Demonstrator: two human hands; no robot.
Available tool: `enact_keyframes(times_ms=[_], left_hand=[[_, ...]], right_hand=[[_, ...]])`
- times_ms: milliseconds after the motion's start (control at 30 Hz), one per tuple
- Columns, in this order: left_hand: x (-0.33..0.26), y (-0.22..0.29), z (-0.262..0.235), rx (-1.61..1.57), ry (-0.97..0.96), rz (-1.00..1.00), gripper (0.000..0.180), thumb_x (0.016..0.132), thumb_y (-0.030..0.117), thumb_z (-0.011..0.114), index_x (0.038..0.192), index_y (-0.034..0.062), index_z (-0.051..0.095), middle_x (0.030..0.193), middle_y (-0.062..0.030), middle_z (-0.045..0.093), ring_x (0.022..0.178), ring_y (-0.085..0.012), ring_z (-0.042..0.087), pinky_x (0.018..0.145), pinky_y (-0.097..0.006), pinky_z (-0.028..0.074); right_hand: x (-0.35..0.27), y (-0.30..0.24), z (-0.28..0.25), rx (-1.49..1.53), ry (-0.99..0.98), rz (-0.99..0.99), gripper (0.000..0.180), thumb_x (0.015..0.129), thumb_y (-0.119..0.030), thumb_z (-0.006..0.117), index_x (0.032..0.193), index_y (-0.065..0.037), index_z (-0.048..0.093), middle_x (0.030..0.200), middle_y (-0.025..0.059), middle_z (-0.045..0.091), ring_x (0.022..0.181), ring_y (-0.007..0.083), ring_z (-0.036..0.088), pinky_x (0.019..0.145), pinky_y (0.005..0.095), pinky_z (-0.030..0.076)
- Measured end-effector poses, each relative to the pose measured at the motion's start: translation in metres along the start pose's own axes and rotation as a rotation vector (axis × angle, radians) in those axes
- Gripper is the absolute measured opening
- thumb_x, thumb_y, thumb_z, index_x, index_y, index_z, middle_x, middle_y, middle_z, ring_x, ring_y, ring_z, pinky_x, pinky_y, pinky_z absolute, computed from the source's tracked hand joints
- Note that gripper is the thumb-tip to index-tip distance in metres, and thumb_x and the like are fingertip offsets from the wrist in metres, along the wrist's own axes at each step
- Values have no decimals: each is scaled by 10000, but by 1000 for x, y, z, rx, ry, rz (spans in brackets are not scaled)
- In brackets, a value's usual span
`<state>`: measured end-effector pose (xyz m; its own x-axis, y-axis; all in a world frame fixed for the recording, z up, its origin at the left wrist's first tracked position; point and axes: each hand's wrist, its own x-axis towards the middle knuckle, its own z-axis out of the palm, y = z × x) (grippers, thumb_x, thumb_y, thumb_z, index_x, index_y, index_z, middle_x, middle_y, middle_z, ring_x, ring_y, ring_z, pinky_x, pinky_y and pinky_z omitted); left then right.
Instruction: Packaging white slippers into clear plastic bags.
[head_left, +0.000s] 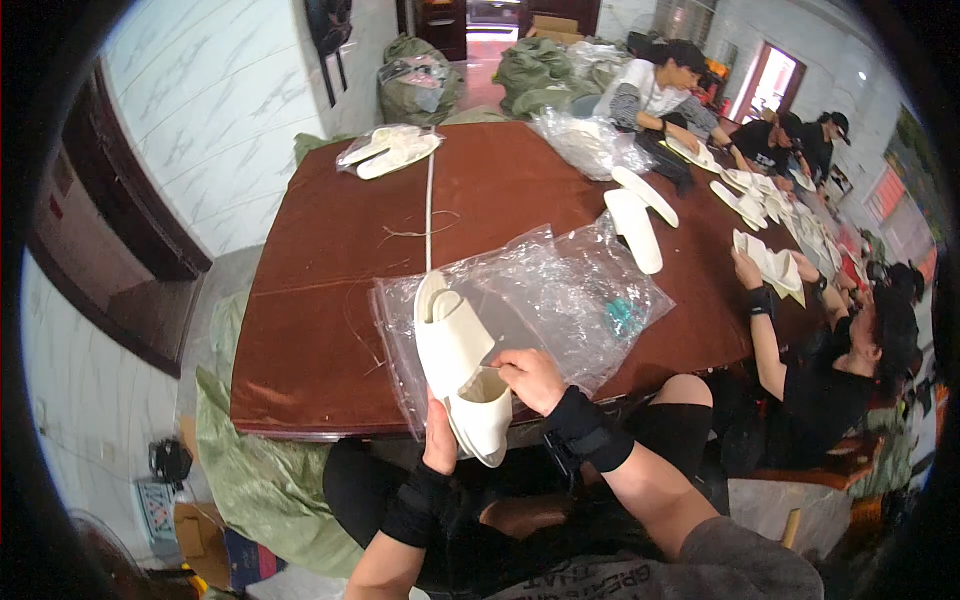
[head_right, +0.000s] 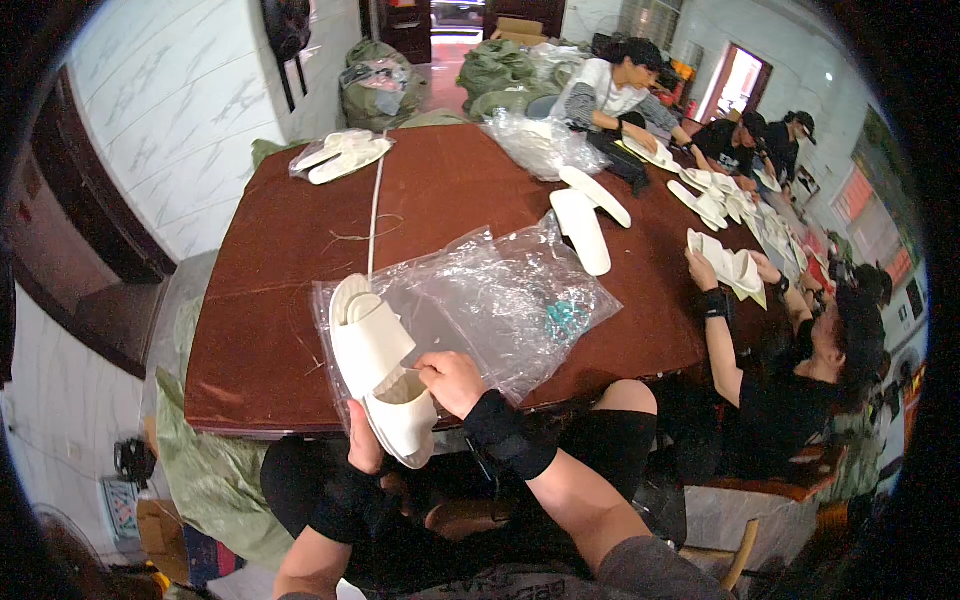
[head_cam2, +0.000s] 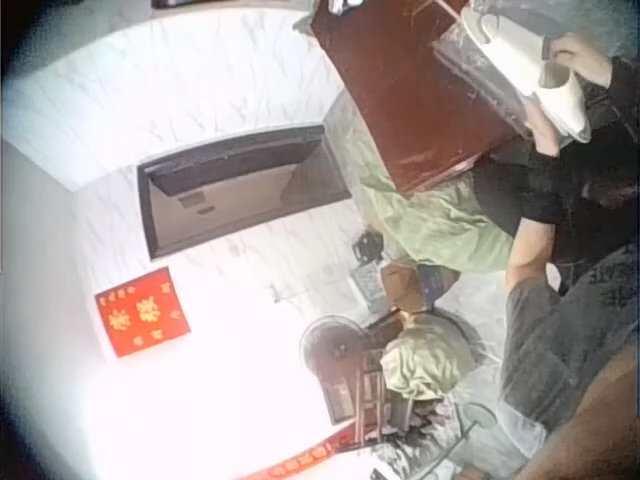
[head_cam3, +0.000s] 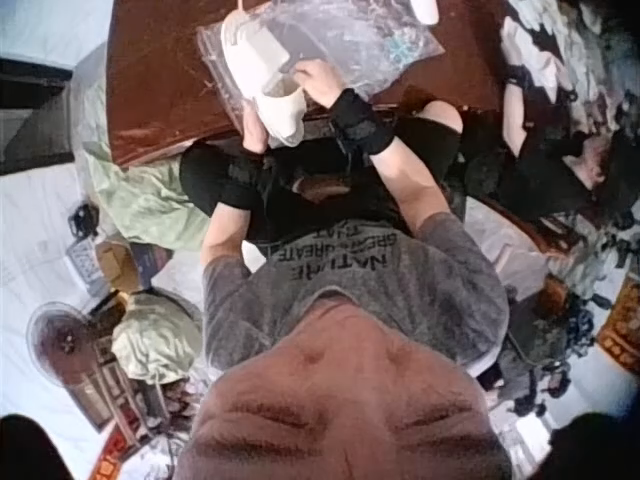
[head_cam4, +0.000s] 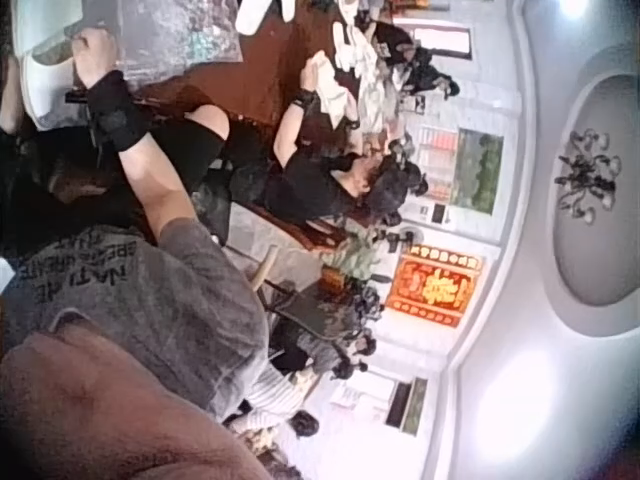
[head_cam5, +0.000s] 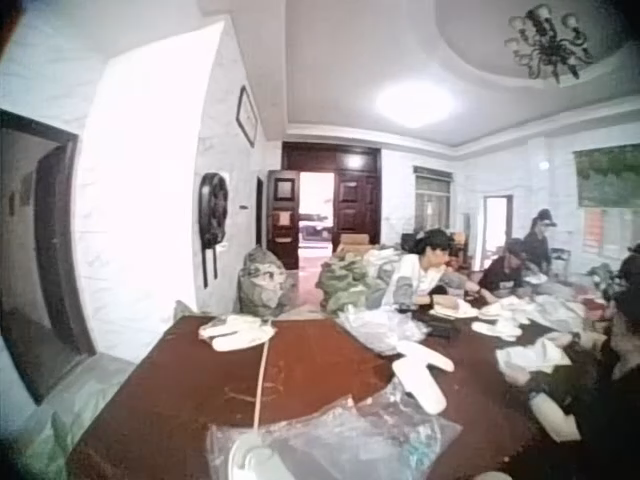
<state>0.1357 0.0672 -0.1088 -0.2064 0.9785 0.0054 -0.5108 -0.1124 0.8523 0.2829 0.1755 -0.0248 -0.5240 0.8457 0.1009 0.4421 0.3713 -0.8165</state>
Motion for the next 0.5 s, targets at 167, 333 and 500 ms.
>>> enact_keyframes(times_ms=[167, 333, 500], left_hand=[[2, 11, 4, 568, -50, 139, 635, 1014, 471, 248, 1415, -14, 334, 1395, -163, 434, 1279, -259, 428, 1071, -353, 323], [14, 12, -8, 751, 35, 80, 484, 999, 294, 441, 1384, 4, 396, 1331, -190, 495, 1237, -280, 475, 1040, -349, 355], [19, 11, 1, 847, 26, 125, 469, 976, 257, 507, 1366, 9, 425, 1283, -205, 542, 1166, -279, 550, 975, -339, 419]], right_hand=[[-13, 3, -73, 75, -68, 17, 244, 820, -73, 504, 970, 17, 673, 819, 94, 682, 759, 147, 626, 714, 283, 493], [-15, 6, -246, -196, 215, 44, 244, 808, -113, 539, 934, 35, 687, 807, 90, 700, 790, 142, 649, 723, 291, 502], [-1, 104, -347, -1073, 686, 13, 253, 845, -130, 512, 1059, -71, 633, 989, 189, 618, 828, 334, 629, 732, 413, 504]])
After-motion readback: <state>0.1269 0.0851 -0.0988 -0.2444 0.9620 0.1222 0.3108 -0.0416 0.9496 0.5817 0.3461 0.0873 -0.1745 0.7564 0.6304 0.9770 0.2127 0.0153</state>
